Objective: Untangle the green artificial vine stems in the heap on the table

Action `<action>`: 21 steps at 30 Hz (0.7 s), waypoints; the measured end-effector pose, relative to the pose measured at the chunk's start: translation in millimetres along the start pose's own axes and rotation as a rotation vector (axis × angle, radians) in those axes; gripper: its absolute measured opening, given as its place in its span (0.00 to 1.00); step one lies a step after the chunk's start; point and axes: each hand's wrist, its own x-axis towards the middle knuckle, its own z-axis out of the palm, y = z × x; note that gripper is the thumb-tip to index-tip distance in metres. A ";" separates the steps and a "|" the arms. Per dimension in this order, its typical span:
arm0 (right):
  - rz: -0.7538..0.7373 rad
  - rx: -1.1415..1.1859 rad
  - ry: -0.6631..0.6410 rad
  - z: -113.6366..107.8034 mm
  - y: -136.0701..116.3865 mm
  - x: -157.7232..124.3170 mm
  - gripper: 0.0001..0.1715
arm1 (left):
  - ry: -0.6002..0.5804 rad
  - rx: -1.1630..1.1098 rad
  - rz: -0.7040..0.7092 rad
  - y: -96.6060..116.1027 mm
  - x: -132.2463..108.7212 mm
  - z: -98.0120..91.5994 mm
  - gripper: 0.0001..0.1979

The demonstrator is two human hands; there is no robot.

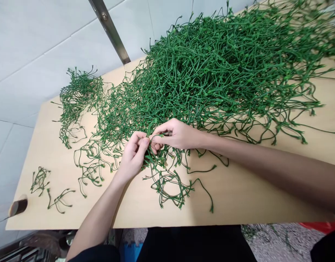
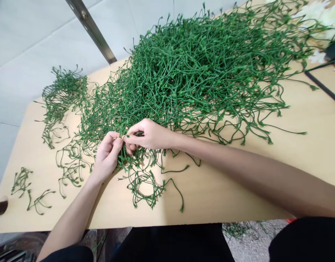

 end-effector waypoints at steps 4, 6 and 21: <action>0.007 0.108 0.043 -0.5 1.7 0.3 0.12 | 0.015 -0.001 -0.007 1.3 0.5 -0.1 0.15; 0.005 0.091 0.052 -0.5 4.8 0.8 0.10 | 0.005 0.026 -0.015 1.3 -0.3 -0.5 0.15; -0.066 -0.198 0.159 7.5 4.6 -0.9 0.09 | -0.065 0.125 0.005 -3.2 -2.7 -3.6 0.13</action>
